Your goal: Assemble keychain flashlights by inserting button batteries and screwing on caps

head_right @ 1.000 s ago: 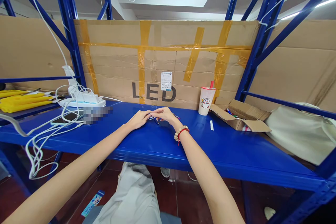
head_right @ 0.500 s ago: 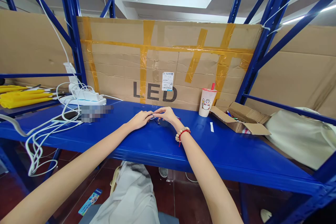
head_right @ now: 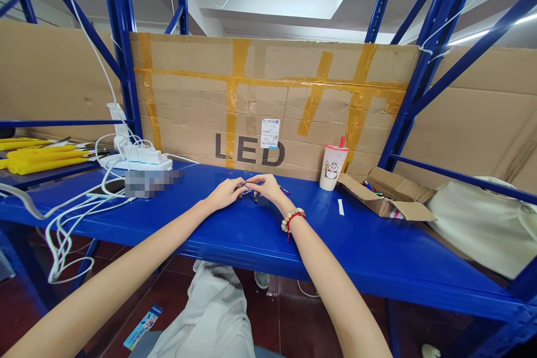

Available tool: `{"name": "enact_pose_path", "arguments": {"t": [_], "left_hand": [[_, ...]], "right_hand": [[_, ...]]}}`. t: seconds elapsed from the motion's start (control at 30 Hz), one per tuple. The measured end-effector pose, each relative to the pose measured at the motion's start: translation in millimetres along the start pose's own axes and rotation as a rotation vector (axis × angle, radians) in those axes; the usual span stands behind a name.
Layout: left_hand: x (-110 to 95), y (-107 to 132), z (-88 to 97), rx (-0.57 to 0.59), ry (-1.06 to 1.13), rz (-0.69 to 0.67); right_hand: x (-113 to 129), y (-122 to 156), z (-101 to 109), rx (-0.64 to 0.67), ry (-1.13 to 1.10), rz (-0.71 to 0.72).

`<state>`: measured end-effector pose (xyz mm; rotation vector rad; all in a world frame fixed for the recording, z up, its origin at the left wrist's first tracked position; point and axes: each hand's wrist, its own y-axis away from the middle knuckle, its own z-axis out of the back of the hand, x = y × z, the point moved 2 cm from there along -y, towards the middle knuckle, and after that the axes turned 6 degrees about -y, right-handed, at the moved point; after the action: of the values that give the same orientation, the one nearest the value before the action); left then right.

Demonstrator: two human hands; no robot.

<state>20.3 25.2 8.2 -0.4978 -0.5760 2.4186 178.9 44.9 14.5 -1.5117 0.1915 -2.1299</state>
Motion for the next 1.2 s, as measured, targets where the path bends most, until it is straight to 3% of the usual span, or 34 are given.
{"name": "enact_pose_path", "arguments": {"t": [0.47,0.83,1.2], "left_hand": [[0.6,1.1,-3.9,0.027,0.154,0.007],[2.9,1.4,-0.3,-0.014,0.048,-0.009],[6.4,0.1,-2.8,-0.026,0.197,0.022]], "right_hand": [[-0.1,-2.5,6.0,0.046,0.060,0.044],[3.9,1.3,-1.3,0.087,0.004,-0.014],[2.0,-2.4,-1.8,0.012,0.055,0.130]]}}
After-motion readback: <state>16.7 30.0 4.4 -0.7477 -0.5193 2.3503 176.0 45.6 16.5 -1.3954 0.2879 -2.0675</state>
